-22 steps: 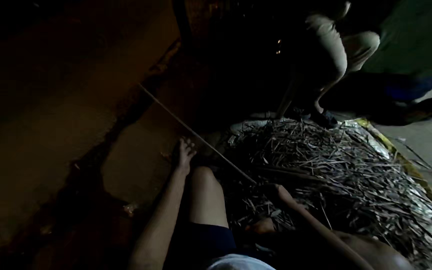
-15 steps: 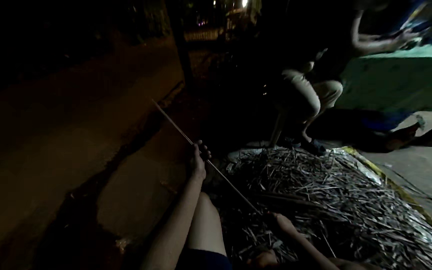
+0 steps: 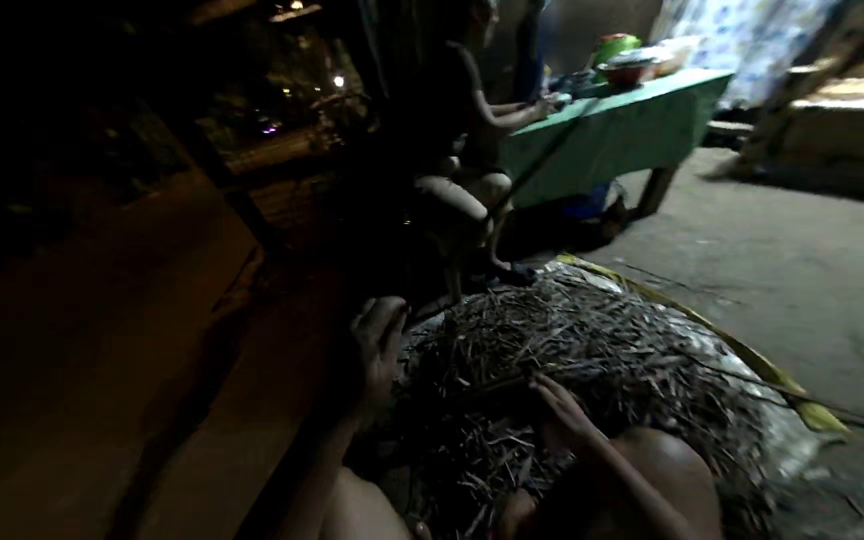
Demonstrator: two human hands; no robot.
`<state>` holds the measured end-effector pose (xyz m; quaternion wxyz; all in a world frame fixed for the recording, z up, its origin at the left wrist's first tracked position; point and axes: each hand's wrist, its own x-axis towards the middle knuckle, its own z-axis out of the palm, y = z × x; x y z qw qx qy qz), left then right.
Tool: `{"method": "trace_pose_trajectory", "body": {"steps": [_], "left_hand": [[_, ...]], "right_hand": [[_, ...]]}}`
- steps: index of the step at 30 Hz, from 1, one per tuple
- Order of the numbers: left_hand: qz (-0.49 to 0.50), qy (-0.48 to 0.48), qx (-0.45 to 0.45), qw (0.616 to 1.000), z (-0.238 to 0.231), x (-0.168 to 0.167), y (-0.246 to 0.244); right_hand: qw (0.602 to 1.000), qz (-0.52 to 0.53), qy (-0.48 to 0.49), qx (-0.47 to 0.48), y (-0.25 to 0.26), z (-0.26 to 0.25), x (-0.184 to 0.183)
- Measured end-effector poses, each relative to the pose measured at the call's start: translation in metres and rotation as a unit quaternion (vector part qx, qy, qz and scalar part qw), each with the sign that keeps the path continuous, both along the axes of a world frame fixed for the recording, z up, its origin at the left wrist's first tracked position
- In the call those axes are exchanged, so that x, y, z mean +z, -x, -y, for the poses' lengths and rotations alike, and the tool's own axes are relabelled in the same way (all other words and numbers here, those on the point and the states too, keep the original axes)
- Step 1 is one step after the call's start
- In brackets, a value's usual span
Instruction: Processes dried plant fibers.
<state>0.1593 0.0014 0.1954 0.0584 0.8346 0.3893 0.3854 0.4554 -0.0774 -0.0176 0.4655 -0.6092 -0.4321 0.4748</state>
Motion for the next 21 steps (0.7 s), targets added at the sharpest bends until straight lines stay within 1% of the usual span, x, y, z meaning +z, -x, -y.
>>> {"method": "trace_pose_trajectory", "body": {"steps": [1,3,6,8,12,16,19,21], "left_hand": [[-0.067,0.023,0.002,0.997,0.002,-0.011,-0.004],[-0.149,0.074,-0.018,0.986,0.006,-0.046,-0.01],[-0.177,0.108,-0.077,0.975,0.019,-0.11,-0.005],[-0.18,0.14,-0.095,0.969,0.036,-0.138,-0.003],[-0.18,0.184,-0.086,0.963,0.066,-0.163,-0.005],[-0.152,0.202,-0.031,0.967,0.077,-0.164,0.0],[-0.128,0.205,-0.02,0.97,0.076,-0.161,0.009],[-0.122,0.211,-0.03,0.97,0.078,-0.16,0.013]], "right_hand": [[0.997,-0.049,-0.051,-0.015,-0.005,0.003,0.001],[0.984,-0.139,-0.108,-0.011,-0.014,0.014,0.002],[0.972,-0.201,-0.122,0.02,-0.015,0.038,0.025],[0.965,-0.221,-0.125,0.06,-0.016,0.048,0.027],[0.956,-0.227,-0.131,0.13,-0.019,0.045,0.006],[0.948,-0.224,-0.133,0.185,-0.018,0.04,0.002],[0.952,-0.218,-0.138,0.164,-0.014,0.036,-0.004],[0.954,-0.22,-0.139,0.146,-0.014,0.033,-0.007]]}}
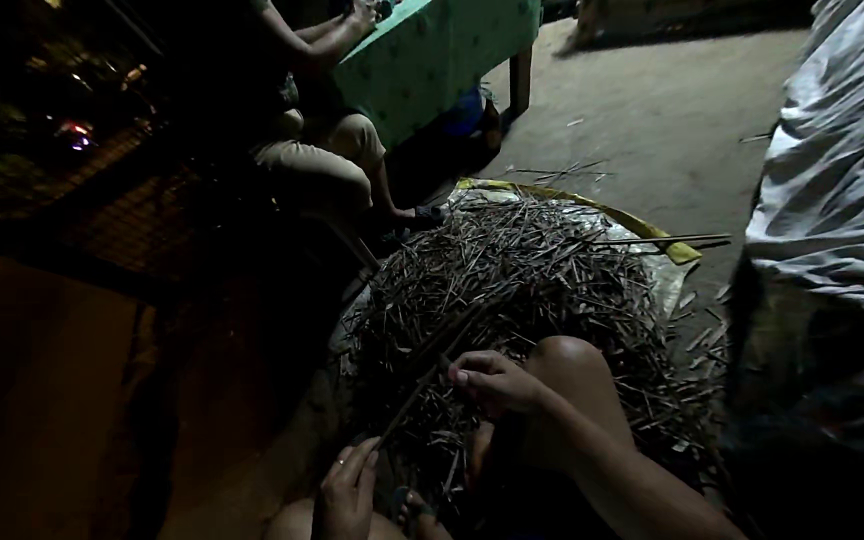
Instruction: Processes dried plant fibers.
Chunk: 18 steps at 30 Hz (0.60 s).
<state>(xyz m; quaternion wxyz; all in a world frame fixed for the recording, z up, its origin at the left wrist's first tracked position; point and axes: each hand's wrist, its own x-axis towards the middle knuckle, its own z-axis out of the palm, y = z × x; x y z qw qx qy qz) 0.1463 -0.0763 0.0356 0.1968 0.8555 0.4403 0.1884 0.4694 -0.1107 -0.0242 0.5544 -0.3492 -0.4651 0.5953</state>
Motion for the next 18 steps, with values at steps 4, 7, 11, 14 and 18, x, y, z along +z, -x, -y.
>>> {"method": "trace_pose_trajectory", "body": {"steps": [4,7,11,14,18], "left_hand": [[0.026,0.067,-0.014,0.997,0.002,0.004,0.004],[0.078,0.162,-0.021,0.983,0.001,0.004,0.01],[0.069,0.191,0.002,0.979,-0.006,0.008,0.021],[0.048,0.155,0.011,0.987,-0.013,0.009,0.024],[0.034,0.117,0.008,0.992,-0.012,0.005,0.014]], "right_hand": [[0.999,0.011,-0.019,0.035,0.0,0.0,0.001],[0.998,0.033,-0.027,0.056,-0.002,0.004,0.007],[0.965,-0.082,0.134,-0.211,-0.023,0.001,0.017],[0.962,-0.096,0.11,-0.231,-0.032,-0.002,0.017],[0.983,-0.098,0.066,-0.138,-0.009,0.004,0.006]]}}
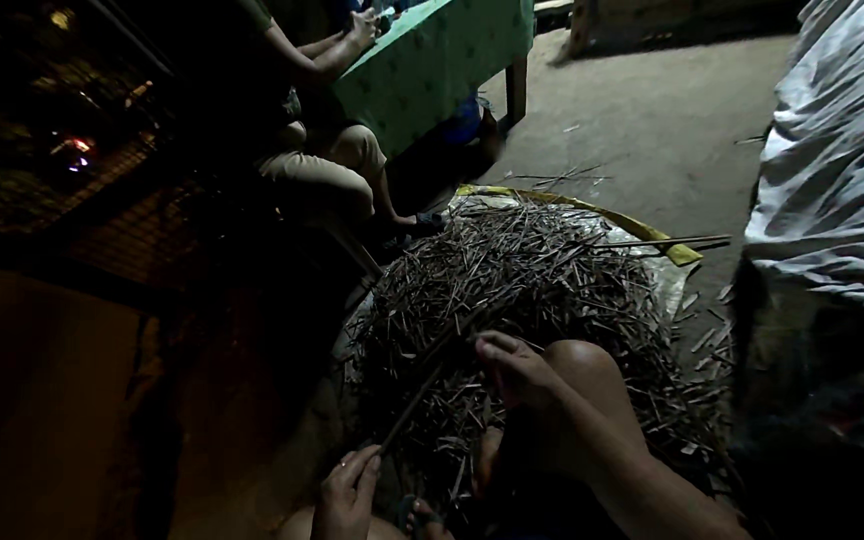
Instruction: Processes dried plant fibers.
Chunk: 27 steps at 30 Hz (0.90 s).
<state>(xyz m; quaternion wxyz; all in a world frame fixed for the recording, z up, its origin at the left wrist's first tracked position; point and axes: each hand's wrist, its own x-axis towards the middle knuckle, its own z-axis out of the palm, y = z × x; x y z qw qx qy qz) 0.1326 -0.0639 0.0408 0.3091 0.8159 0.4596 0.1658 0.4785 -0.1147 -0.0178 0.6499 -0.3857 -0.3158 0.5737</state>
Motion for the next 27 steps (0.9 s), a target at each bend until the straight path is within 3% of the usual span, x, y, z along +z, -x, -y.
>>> {"method": "trace_pose_trajectory", "body": {"steps": [6,13,17,23,27], "left_hand": [[0.032,-0.01,0.011,0.999,0.008,0.0,-0.022],[0.059,0.006,0.017,0.998,0.018,0.004,-0.038],[0.073,0.059,0.026,0.995,0.023,0.012,-0.043],[0.073,0.044,0.034,0.996,0.024,0.017,-0.046],[0.062,0.046,0.029,0.997,0.023,0.02,-0.042]], "right_hand": [[0.972,0.118,-0.08,0.186,0.031,-0.005,-0.009],[0.969,0.12,-0.121,0.178,0.037,-0.003,-0.007],[0.951,0.175,-0.116,0.228,0.037,0.0,0.0],[0.96,0.18,-0.135,0.164,0.042,-0.001,-0.001],[0.986,0.128,-0.098,0.036,0.027,-0.005,-0.001]]}}
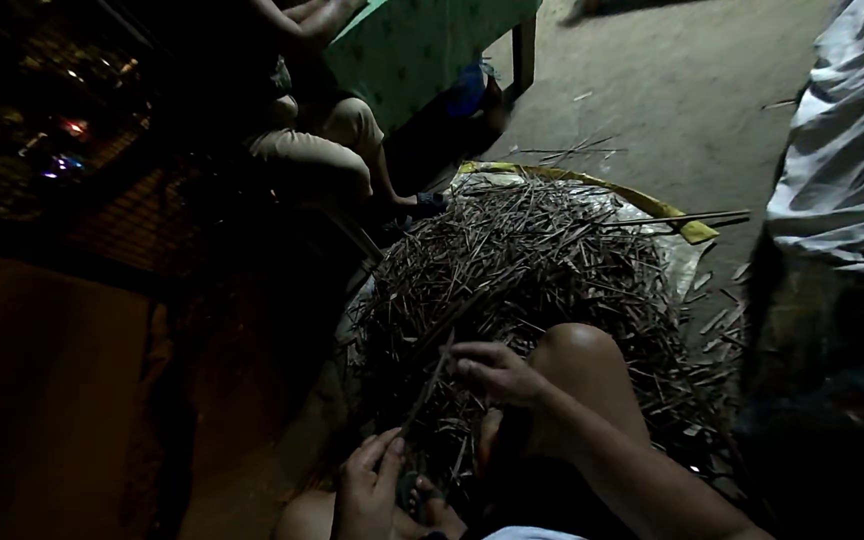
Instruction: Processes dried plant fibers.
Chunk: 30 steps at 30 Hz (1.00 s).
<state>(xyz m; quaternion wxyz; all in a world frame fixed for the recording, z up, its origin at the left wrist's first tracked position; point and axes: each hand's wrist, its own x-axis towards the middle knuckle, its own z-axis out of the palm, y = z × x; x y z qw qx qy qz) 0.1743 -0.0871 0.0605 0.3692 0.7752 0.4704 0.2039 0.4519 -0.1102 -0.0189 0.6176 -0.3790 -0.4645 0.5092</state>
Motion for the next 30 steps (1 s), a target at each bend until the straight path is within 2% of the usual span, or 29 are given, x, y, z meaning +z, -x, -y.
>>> {"method": "trace_pose_trajectory", "body": {"steps": [3,5,9,13,20,25,30], "left_hand": [[-0.003,0.007,0.003,1.0,0.001,-0.003,0.005],[0.003,0.007,0.005,1.0,0.002,-0.004,0.006],[0.017,0.027,0.005,0.999,0.001,-0.002,0.001],[0.062,0.077,-0.009,0.995,0.0,0.001,-0.004],[0.088,0.145,0.018,0.985,0.0,0.003,-0.003],[0.083,0.171,0.009,0.982,0.002,0.002,-0.007],[0.062,0.19,0.002,0.98,0.002,0.006,-0.005]], "right_hand": [[0.985,-0.121,0.052,-0.112,-0.018,-0.004,0.003],[0.977,-0.163,0.055,-0.13,-0.025,-0.004,0.003],[0.994,-0.096,0.049,-0.02,-0.006,0.003,0.002],[0.993,-0.062,0.022,0.098,0.019,0.006,0.004],[0.995,-0.064,-0.006,0.08,0.013,0.004,0.004],[0.992,-0.041,-0.002,0.12,0.012,0.005,0.0],[0.995,-0.047,0.005,0.09,0.004,0.005,0.003]]}}
